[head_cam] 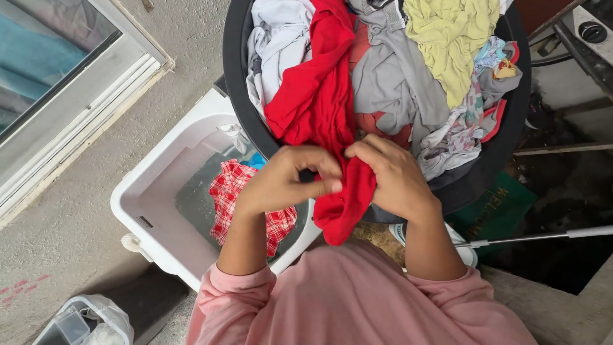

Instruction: Sort laundry from a basket and soak items in a small portable washing tub.

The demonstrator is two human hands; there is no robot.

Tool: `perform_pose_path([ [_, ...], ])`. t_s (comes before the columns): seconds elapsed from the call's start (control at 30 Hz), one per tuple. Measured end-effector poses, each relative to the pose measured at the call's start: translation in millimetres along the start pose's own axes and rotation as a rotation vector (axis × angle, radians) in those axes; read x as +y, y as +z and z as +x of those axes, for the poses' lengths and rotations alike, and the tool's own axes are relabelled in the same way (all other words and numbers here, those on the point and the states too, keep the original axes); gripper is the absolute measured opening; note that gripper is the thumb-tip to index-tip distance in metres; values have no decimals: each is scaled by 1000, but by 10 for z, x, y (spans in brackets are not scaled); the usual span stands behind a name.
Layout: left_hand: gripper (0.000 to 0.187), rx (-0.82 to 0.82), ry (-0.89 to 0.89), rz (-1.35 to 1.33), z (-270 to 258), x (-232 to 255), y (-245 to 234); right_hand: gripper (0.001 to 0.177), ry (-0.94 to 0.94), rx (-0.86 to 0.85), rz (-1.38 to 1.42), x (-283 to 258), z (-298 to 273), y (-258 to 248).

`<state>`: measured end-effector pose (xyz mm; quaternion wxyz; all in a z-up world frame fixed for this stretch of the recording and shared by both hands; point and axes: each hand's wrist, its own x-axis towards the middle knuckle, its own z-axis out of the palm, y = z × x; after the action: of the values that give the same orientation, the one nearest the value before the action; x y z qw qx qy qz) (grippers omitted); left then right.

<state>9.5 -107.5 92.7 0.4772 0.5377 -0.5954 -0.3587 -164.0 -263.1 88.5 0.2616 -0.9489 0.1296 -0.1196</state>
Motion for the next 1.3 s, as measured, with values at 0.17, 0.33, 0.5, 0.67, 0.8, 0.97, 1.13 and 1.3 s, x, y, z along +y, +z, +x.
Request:
perform_pose_path([
  [0.17,50,753,-58,815,251,-391,-73,63,2,-86,-87,167,-139,28],
  [0.33,59,925,-26,1040,371,-508,-147,86,-379,-8,-47,-127,-107,-333],
  [0.5,27,345,280,471,-25,27,338,43,389,163,735,189,-75,162],
  [0.67,26,343,35,152,-412,173,362,20,157,100,693,-107,-46,320],
  [0.8,48,816,125,427,-569,535,37,29,-4,-249,1335,-339,-97,452],
  [0.97,41,995,-138,597,-1077,254,-23,42,-168,-853,1561,-637,93,866],
  [1.13,36,890,-97,-573,-2356,-594,-14,67,-338,-1001,1460,-1133,459,1179],
  [1.3,43,957,590,-1326,-3059,-551,346,61,-325,-683,1059,-1343,695,2014],
])
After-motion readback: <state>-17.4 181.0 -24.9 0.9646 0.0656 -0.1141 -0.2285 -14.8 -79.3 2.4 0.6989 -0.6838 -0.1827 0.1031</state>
